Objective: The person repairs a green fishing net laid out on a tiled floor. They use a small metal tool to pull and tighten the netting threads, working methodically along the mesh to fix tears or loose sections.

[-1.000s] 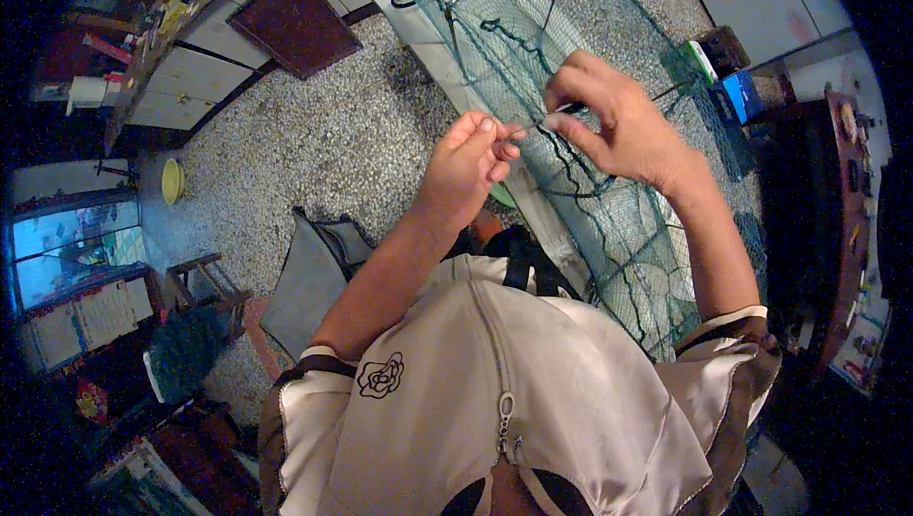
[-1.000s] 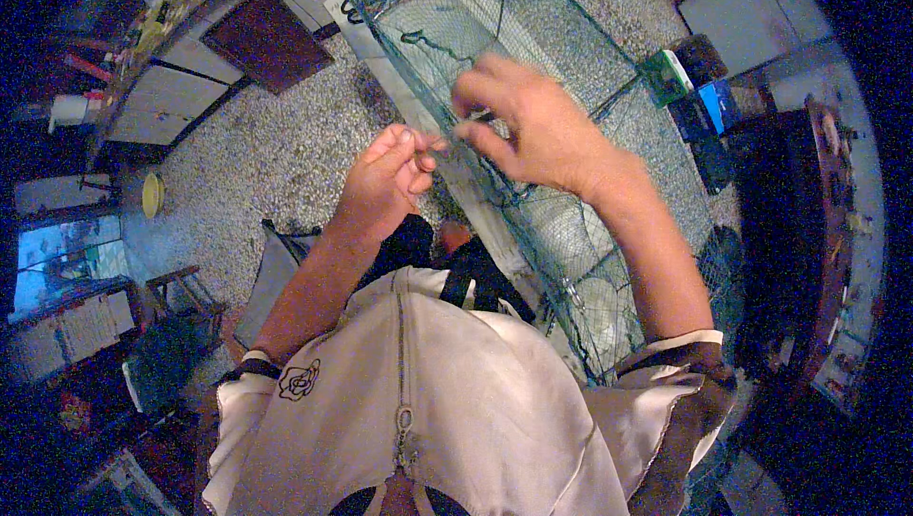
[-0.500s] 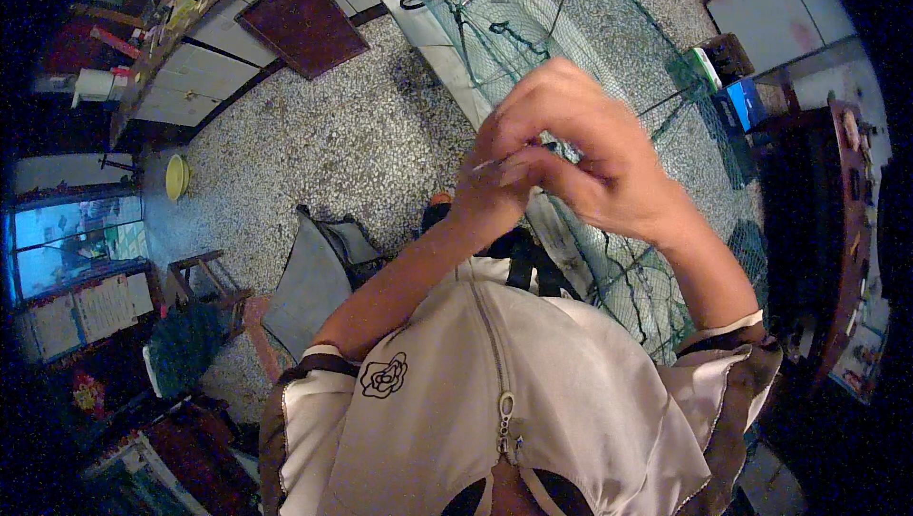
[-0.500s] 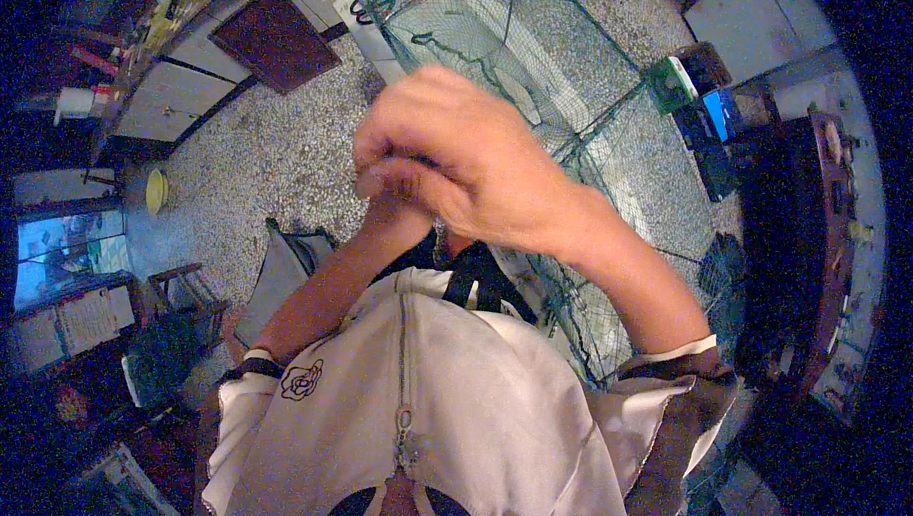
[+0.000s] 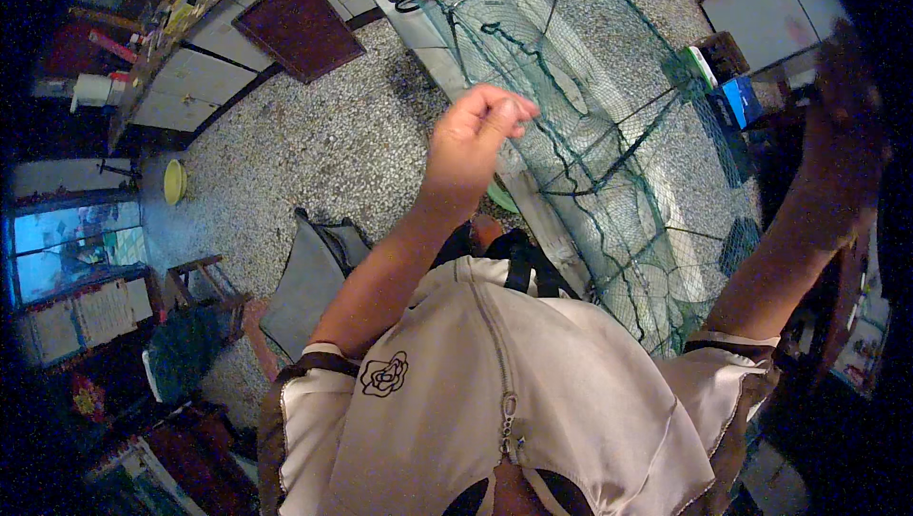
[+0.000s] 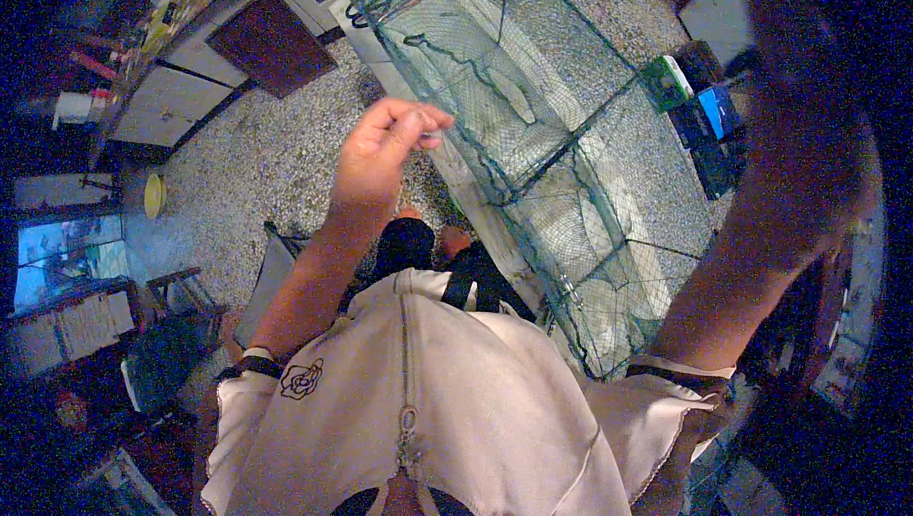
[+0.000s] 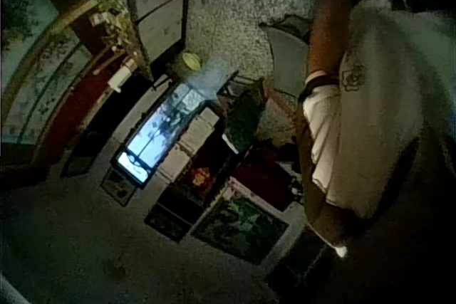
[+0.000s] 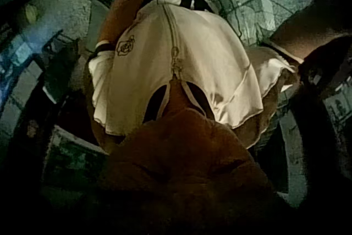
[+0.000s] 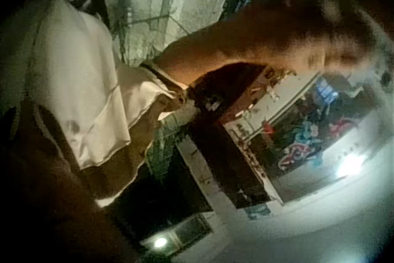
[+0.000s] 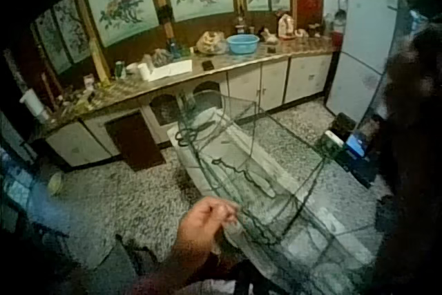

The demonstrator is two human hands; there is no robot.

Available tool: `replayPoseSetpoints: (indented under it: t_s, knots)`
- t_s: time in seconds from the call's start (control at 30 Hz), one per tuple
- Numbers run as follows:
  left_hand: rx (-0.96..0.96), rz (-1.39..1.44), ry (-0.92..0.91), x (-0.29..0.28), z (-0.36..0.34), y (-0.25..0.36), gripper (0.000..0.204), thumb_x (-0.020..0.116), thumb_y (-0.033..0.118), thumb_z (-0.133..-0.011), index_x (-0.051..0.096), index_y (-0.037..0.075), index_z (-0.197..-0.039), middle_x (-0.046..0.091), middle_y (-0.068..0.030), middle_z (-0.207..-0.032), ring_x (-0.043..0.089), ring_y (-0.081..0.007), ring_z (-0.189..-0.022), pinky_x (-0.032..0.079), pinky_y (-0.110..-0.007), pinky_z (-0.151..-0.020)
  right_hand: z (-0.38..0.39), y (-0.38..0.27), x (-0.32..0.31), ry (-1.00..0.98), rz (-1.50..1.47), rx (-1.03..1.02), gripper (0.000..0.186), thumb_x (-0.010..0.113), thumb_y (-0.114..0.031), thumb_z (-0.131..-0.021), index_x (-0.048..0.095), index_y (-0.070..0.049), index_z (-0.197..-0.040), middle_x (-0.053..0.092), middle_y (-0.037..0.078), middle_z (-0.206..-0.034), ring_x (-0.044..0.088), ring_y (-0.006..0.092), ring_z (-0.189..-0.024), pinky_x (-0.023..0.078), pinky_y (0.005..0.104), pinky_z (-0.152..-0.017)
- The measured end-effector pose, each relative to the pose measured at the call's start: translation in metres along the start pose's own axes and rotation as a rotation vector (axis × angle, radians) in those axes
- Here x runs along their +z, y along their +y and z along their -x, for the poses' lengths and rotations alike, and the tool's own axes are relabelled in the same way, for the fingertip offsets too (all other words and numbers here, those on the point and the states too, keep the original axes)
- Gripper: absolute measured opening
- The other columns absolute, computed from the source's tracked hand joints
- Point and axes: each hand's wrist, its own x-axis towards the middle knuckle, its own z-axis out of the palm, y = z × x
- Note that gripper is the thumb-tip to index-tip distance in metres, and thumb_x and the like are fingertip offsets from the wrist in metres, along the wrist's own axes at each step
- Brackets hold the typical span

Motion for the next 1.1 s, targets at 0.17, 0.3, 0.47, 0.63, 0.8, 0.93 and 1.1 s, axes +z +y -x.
replayPoseSetpoints:
  t_s: [0.17, 0.3, 0.47, 0.63, 0.8, 0.93, 1.1]
  knots:
    - [-0.149, 0.277, 0.077, -0.017, -0.006, -0.004, 0.015, 0.042, 0.018, -0.097, 0.049, 0.006, -0.094, 0.059, -0.0087, -0.091, 0.059, -0.0142, -0.075, 0.045, -0.023, -0.065, 0.017, 0.047, 0.052, -0.400, 0.688, 0.036, 0.019, 0.057, 0.003, -0.081, 0.056, -0.001, -0.099, 0.058, 0.007, -0.092, 0.056, 0.0155, -0.089, 0.045, 0.0268, -0.078]
    - [-0.235, 0.319, 0.091, -0.017, -0.003, -0.008, 0.013, 0.042, 0.018, -0.097, 0.048, 0.006, -0.093, 0.058, -0.0079, -0.089, 0.057, -0.0120, -0.070, 0.042, -0.021, -0.058, 0.023, 0.085, 0.052, -0.680, 1.151, -0.021, 0.009, 0.062, -0.003, -0.075, 0.056, -0.004, -0.081, 0.055, 0.008, -0.080, 0.056, 0.0272, -0.081, 0.046, 0.0355, -0.069]
    - [-0.263, 0.352, 0.059, -0.019, 0.003, -0.021, 0.010, 0.043, 0.017, -0.096, 0.048, 0.009, -0.094, 0.061, -0.0095, -0.095, 0.055, -0.0087, -0.065, 0.040, -0.020, -0.054, 0.034, 0.116, 0.040, -0.695, 1.196, 0.089, 0.008, 0.062, -0.005, -0.071, 0.058, -0.006, -0.078, 0.056, 0.010, -0.078, 0.056, 0.0317, -0.082, 0.047, 0.0404, -0.069]
    - [-0.261, 0.332, 0.028, -0.018, 0.003, -0.028, 0.009, 0.043, 0.016, -0.096, 0.047, 0.009, -0.093, 0.061, -0.0141, -0.104, 0.053, -0.0062, -0.064, 0.037, -0.017, -0.049, 0.036, 0.126, 0.041, -0.678, 1.141, 0.083, 0.008, 0.064, -0.005, -0.070, 0.060, -0.007, -0.077, 0.057, 0.010, -0.077, 0.057, 0.0310, -0.082, 0.047, 0.0400, -0.069]
    - [-0.263, 0.331, 0.022, -0.019, 0.004, -0.031, 0.008, 0.042, 0.015, -0.096, 0.047, 0.009, -0.093, 0.060, -0.0163, -0.107, 0.052, -0.0053, -0.063, 0.036, -0.017, -0.048, 0.036, 0.131, 0.046, -0.675, 1.033, 0.081, 0.007, 0.065, -0.006, -0.071, 0.060, -0.006, -0.076, 0.057, 0.010, -0.077, 0.057, 0.0313, -0.080, 0.047, 0.0393, -0.069]
    - [-0.346, 0.457, 0.053, -0.023, 0.002, -0.032, 0.008, 0.042, 0.015, -0.096, 0.047, 0.009, -0.093, 0.060, -0.0158, -0.108, 0.052, -0.0062, -0.064, 0.035, -0.017, -0.048, 0.036, 0.133, 0.054, -0.631, 0.906, 0.171, 0.017, 0.066, -0.008, -0.071, 0.059, -0.005, -0.086, 0.056, 0.012, -0.078, 0.056, 0.0316, -0.080, 0.046, 0.0401, -0.070]
    - [-0.472, 0.784, 0.095, -0.029, 0.004, -0.046, 0.010, 0.039, 0.015, -0.097, 0.045, 0.008, -0.092, 0.056, -0.0073, -0.089, 0.051, -0.0106, -0.067, 0.037, -0.022, -0.051, 0.038, 0.133, 0.077, -0.673, 0.875, 0.149, 0.021, 0.065, -0.014, -0.075, 0.059, -0.010, -0.095, 0.051, 0.014, -0.088, 0.055, 0.0320, -0.082, 0.046, 0.0397, -0.071]
